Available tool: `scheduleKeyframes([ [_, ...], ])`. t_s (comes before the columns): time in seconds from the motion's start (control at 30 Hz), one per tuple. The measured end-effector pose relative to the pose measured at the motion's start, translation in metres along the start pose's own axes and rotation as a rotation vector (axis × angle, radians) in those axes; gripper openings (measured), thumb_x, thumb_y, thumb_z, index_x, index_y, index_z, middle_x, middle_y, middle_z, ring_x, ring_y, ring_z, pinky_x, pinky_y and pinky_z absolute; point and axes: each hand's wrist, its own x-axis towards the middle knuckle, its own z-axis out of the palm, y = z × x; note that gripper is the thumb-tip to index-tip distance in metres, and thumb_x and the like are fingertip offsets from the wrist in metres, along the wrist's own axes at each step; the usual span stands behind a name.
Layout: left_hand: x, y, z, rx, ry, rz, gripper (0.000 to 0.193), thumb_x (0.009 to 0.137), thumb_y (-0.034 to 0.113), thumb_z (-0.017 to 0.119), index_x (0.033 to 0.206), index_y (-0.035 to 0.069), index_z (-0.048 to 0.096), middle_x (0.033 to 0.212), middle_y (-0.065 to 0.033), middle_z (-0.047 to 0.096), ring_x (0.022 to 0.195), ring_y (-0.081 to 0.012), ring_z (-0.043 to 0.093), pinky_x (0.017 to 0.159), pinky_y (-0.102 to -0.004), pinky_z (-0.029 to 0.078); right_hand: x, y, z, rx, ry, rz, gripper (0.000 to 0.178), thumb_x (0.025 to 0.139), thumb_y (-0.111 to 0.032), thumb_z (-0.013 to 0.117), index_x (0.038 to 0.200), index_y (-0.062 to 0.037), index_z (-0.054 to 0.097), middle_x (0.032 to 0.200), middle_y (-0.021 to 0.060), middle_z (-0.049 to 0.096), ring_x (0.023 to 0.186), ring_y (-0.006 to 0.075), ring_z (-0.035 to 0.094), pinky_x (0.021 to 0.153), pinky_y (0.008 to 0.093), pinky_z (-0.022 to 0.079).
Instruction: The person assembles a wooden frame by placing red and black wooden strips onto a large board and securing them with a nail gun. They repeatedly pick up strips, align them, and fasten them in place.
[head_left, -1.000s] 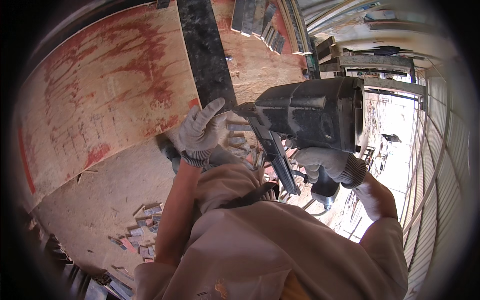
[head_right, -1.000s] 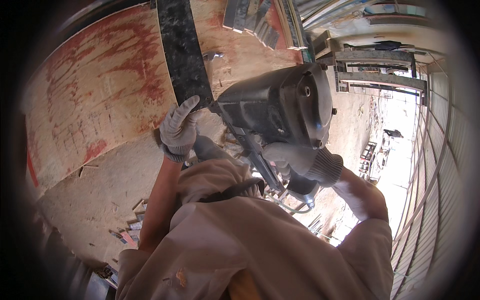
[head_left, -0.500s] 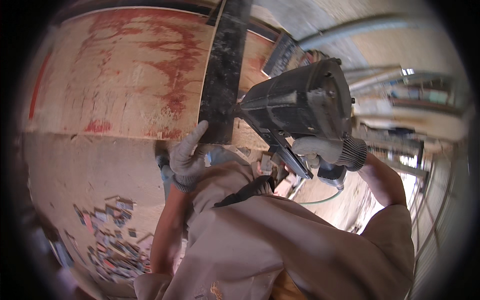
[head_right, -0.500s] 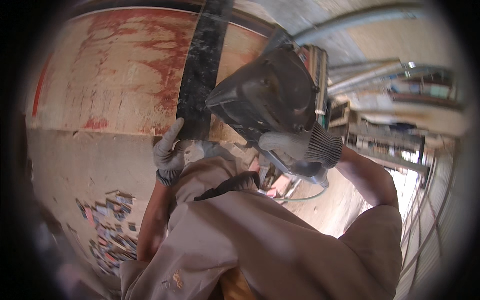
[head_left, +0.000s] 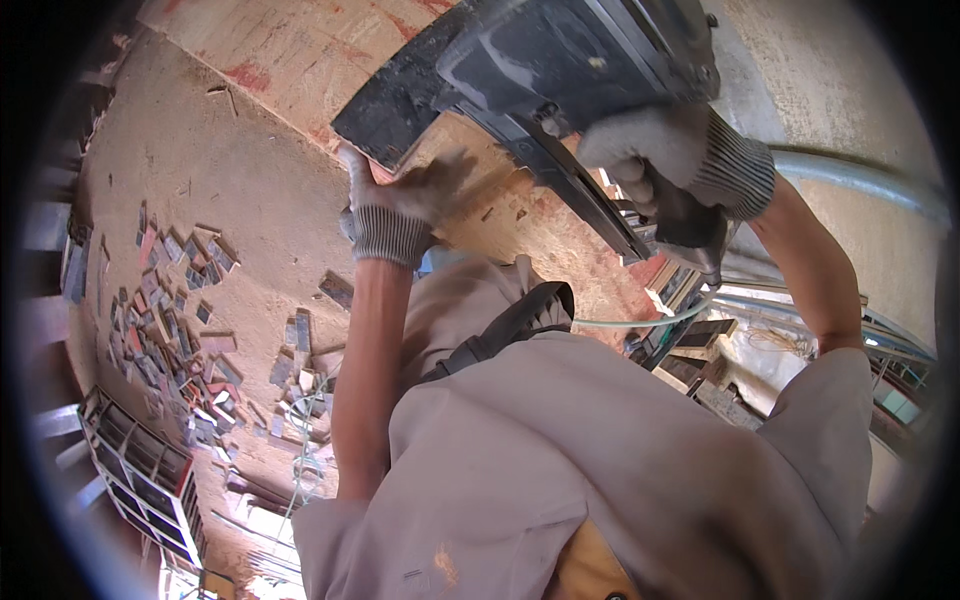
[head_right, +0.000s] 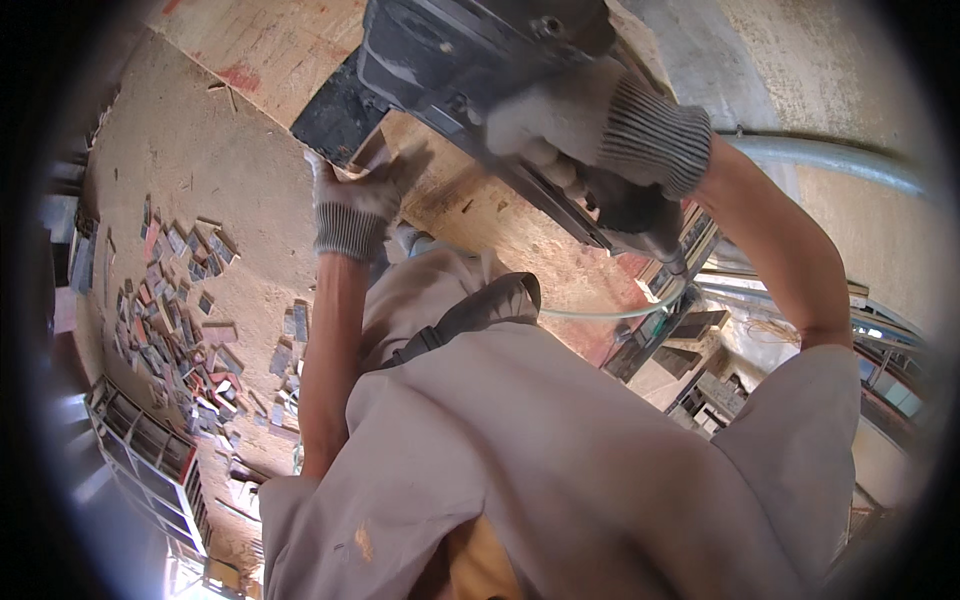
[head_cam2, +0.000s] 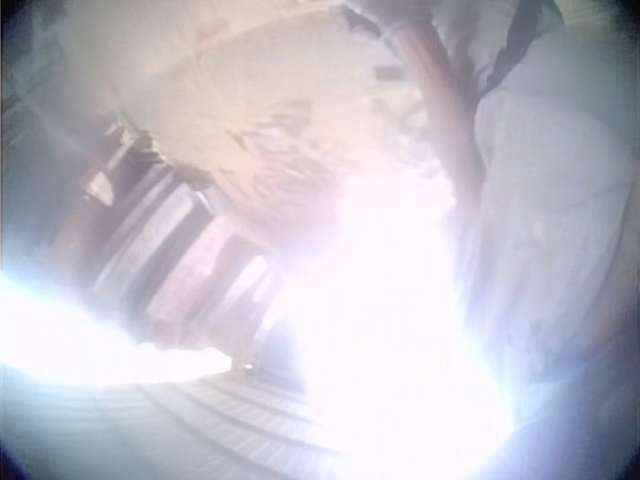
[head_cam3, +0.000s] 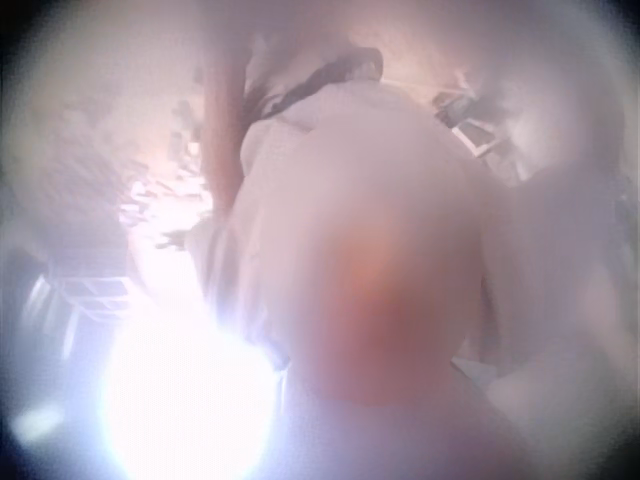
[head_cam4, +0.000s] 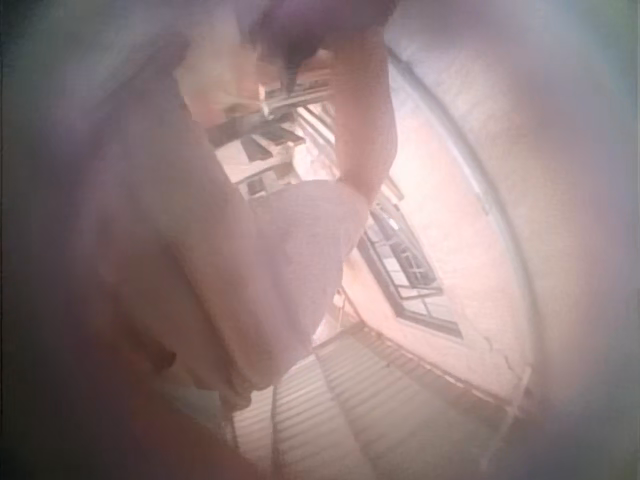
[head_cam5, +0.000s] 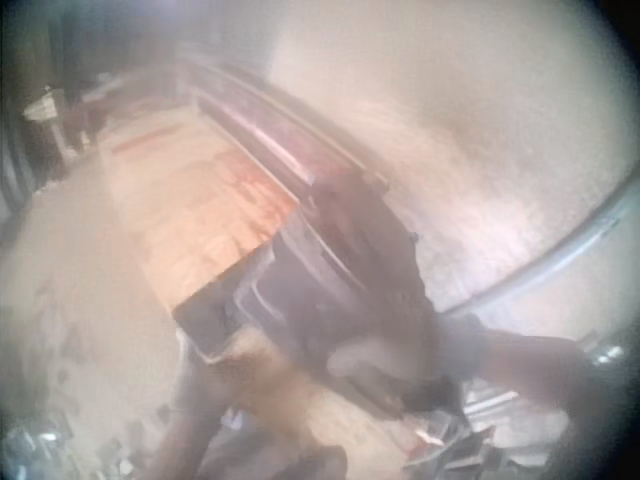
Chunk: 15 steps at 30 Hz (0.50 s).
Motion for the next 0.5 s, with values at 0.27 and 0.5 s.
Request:
scheduleKeyframes([
  [0.27,0.037,0.004,-0.002,0.080,-0.310,0.423,0.052,0.095,0.041,0.051,0.121,-0.001,0.067,0.114,-0.0230,0.072,0.103,-0.0391,0.071,0.086,-0.0542,0.062,0.001,0.002,-0.004,-0.205,0.001,-0.217,0.028,0.092,-0.017,0.064,0.066,-0.0058,0.062,0.055,0.0033,0.061,0.051,0.0107,0.059,0.053,0.0270,0.049],
  [0.5,0.043,0.009,0.002,0.071,-0.309,0.394,0.054,0.098,0.049,0.048,0.116,0.002,0.068,0.105,-0.0197,0.073,0.091,-0.0367,0.072,0.076,-0.0502,0.064,0.002,0.003,-0.004,-0.363,-0.066,-0.337,0.033,0.097,-0.019,0.059,0.068,-0.0047,0.066,0.055,0.0007,0.066,0.056,0.0071,0.064,0.063,0.0236,0.052],
])
